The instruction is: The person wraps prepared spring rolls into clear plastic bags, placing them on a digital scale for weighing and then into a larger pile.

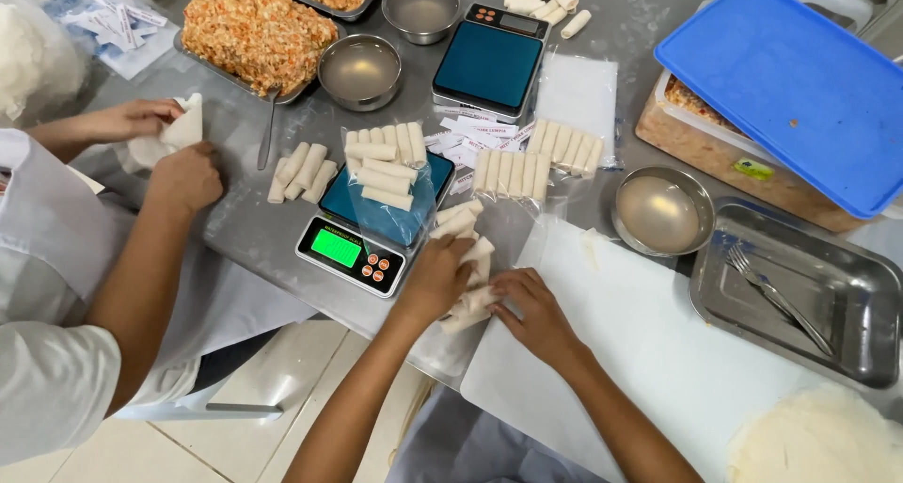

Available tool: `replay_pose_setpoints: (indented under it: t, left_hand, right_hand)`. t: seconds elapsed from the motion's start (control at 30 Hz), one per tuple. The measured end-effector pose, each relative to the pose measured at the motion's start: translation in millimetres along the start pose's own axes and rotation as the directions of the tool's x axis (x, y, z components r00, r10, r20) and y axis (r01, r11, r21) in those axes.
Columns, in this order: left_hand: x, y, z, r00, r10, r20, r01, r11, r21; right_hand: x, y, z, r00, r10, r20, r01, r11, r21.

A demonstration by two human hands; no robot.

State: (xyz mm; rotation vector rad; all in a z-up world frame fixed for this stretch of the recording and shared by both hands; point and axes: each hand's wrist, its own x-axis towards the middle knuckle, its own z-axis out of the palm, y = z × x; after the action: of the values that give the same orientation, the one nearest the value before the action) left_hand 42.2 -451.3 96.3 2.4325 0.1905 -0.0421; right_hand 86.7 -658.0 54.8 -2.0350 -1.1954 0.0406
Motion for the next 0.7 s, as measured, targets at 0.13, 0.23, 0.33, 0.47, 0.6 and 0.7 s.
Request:
replay_pose_setpoints:
  t: [0.13,0.23,0.33,0.47,0.6,0.7]
  left_hand:
    - [-14.0,-2.2,-22.7,0.984,-0.126,-0.130,0.030,0.821,-0.570]
    - [-19.9,-29.2,-6.7,0.977,-0.201,-0.076,0.001,0.358,-0.934]
    - [-36.3,-13.5,-8.0,0.958,-0.261,-0.122,-0.030,0.333,-0.943]
    - [-51.0,-29.1,21.9,0.927,-0.333,-0.171,-0.054,0.333,-0.941]
    - [-67.2,-42.2,42.1,0.835,-0.487,-0.257,-0.071,0.369,-0.927]
    - [-73.6,-61.9,61.2,0.775,-0.545,-0.319,-0.037,0.466,-0.884]
  right_hand:
    - [-6.8,28.7,22.9,0.873,0.483,-0.061,-0.333,0.684,0.649]
    - [7.5,16.0,12.2,0.813,0.579,0.069,-0.294,0.306,0.905]
    - [13.7,10.2,9.6,0.767,0.604,0.217,-0.295,0.031,0.955]
    - [21.2,-0.1,10.5,0.776,0.609,0.165,-0.265,0.078,0.961]
    - [30.8,8.2,14.2,0.830,0.556,0.042,-0.352,0.463,0.813]
    - [48.0,-13.9,-2.7,0.903,0.429,0.031,-0.403,0.817,0.413]
